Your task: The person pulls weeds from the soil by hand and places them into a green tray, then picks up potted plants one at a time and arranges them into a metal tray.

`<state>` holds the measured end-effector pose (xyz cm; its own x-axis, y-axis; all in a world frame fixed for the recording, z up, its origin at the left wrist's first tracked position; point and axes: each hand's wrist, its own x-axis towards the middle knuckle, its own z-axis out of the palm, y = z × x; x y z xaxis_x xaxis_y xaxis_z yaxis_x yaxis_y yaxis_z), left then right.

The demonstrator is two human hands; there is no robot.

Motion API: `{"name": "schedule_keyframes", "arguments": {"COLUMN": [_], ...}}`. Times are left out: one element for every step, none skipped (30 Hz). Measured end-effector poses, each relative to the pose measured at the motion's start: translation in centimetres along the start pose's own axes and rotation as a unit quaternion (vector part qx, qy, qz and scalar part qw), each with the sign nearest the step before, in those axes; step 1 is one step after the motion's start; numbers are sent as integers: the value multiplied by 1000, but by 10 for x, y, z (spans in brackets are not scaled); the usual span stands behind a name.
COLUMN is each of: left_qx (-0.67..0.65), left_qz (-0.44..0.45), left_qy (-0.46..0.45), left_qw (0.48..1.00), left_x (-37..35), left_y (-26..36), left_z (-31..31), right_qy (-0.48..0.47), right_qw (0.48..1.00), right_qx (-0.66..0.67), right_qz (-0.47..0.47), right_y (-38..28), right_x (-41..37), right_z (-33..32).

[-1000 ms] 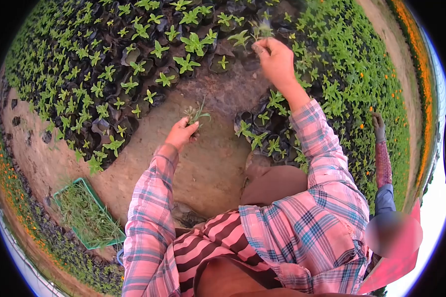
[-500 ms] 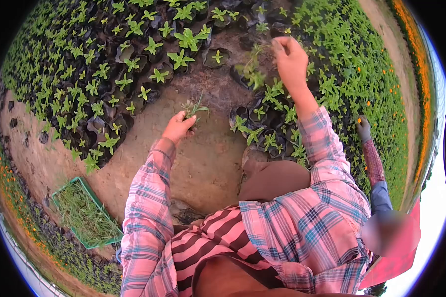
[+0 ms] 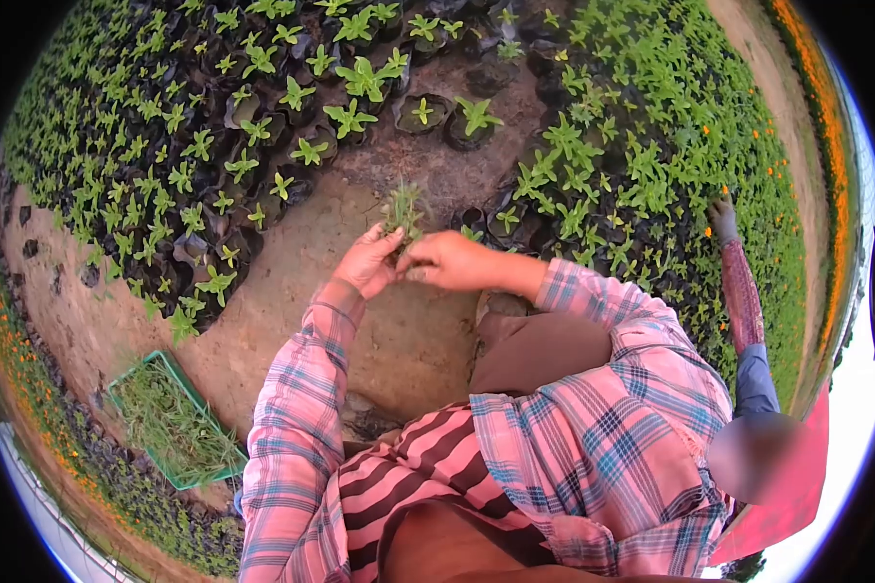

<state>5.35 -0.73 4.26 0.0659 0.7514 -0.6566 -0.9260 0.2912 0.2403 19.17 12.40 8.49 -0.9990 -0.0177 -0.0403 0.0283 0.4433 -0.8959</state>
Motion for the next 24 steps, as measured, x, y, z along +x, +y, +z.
{"name": "schedule_keyframes", "arguments": {"left_qx": [-4, -5, 25, 55, 55, 87, 120, 121, 114, 107, 109, 95, 79, 80, 88, 98, 94, 95, 98, 100, 99, 112, 125, 127], "left_qz": [0, 0, -6, -11, -13, -6, 1, 0, 2, 4, 3, 12, 21, 20, 29, 39, 44, 44, 49, 55, 55, 52, 49, 48], "left_qy": [3, 2, -29, -59, -63, -62, -60, -63, -57, -50, -52, -34, -15, -16, 6, 27, 37, 35, 48, 61, 58, 61, 63, 62], "left_qw": [1000, 1000, 999, 997, 996, 994, 991, 991, 992, 993, 993, 995, 997, 997, 996, 994, 994, 994, 993, 992, 992, 991, 989, 989], "left_x": [0, 0, -2, -3, -2, -1, 0, 1, 3, 4, 5, 4, 4, 2, 1, 1, -3, -4, -4, -4, -4, -5, -5, -5], "left_y": [0, 3, 8, 11, 12, 13, 14, 13, 12, 11, 12, 13, 14, 15, 18, 22, 25, 26, 27, 28, 28, 28, 27, 25], "left_z": [0, 0, 2, 5, 11, 18, 22, 23, 23, 22, 21, 19, 15, 11, 5, 2, 2, -1, -7, -11, -14, -17, -18, -18], "right_qy": [-7, -13, -18, -17, -42, -66, -82, -79, -79, -77, -100, -83, 9, 106, 230, 333, 387, 420, 456, 483, 507, 529, 530, 472], "right_qw": [996, 983, 979, 979, 980, 980, 983, 983, 978, 969, 938, 936, 940, 930, 915, 884, 867, 855, 833, 814, 790, 764, 763, 790], "right_qx": [81, 158, 143, 141, 103, 65, 56, 54, 109, 163, 217, 225, 243, 255, 232, 181, 116, 26, -4, -2, -41, -79, -80, -236], "right_qz": [45, 90, 146, 149, 163, 177, 155, 156, 163, 168, 253, 258, 241, 243, 236, 272, 292, 303, 313, 323, 342, 361, 362, 311], "right_y": [5, 8, 6, 4, 3, 2, 2, 2, -1, -4, -4, 10, 11, 29, 43, 48, 51, 69, 73, 84, 103, 120, 128, 131], "right_x": [2, 3, 3, 2, 3, 3, 1, -1, -3, -4, -6, -8, -10, -14, -17, -18, -25, -35, -45, -56, -69, -79, -87, -92], "right_z": [-8, -17, -26, -30, -33, -35, -35, -37, -40, -44, -57, -65, -83, -101, -122, -144, -166, -183, -196, -207, -218, -228, -238, -244]}}
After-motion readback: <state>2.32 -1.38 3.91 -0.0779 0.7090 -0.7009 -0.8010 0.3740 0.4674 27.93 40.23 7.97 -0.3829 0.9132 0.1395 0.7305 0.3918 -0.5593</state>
